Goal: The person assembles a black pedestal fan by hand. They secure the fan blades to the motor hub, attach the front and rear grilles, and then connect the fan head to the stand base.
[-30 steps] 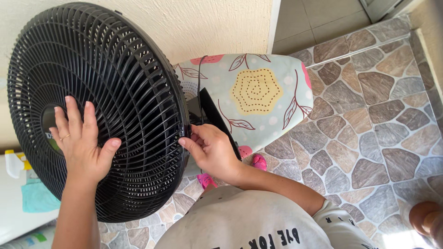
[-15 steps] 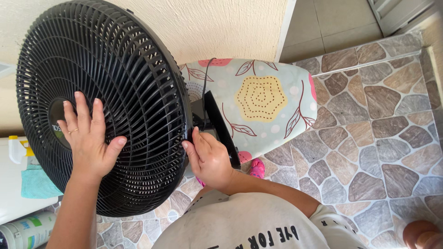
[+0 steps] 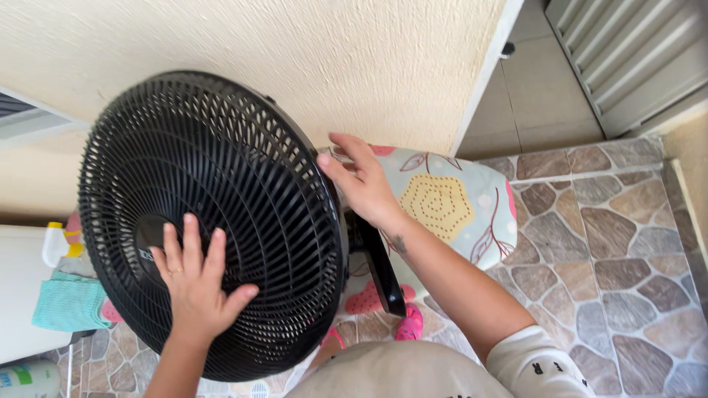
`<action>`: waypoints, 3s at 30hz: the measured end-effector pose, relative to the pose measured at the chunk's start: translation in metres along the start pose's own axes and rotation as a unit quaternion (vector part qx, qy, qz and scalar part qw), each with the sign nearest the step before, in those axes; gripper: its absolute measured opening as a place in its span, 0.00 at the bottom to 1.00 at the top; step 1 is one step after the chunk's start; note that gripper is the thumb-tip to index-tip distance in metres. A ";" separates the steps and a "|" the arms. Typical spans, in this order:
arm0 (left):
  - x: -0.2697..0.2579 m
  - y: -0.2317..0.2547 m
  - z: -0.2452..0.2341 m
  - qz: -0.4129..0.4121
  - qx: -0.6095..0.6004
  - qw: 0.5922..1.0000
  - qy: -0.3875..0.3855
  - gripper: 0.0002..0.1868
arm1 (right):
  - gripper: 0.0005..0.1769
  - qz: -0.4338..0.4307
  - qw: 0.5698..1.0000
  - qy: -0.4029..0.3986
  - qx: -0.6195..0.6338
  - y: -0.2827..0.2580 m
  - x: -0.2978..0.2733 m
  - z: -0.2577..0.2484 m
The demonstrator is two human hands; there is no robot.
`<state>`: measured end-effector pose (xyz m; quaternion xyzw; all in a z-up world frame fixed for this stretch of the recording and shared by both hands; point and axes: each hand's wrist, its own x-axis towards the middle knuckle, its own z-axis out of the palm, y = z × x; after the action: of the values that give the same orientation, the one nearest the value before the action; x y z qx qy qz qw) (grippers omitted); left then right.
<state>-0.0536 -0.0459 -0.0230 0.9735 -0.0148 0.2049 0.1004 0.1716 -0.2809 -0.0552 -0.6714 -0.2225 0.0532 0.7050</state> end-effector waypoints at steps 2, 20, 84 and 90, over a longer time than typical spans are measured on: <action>-0.008 0.002 0.000 0.000 0.003 1.000 0.009 0.50 | 0.33 -0.045 0.998 -0.043 -0.016 -0.003 0.030 0.016; -0.056 0.010 0.022 -0.005 -0.006 0.996 0.084 0.49 | 0.25 -0.002 0.983 -0.183 -0.001 -0.047 0.041 0.054; -0.054 -0.289 0.051 -0.326 -0.871 0.302 -0.208 0.19 | 0.61 -0.008 0.740 -0.179 -0.648 -0.087 0.010 0.319; -0.038 -0.289 0.049 -0.284 -0.861 0.335 -0.257 0.26 | 0.61 -0.041 0.773 -0.179 -0.607 -0.092 0.007 0.312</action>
<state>-0.0488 0.2273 -0.1369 0.2967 0.0697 -0.2229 0.9260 0.0376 0.0009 0.0359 -0.9285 -0.3578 -0.0024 0.0994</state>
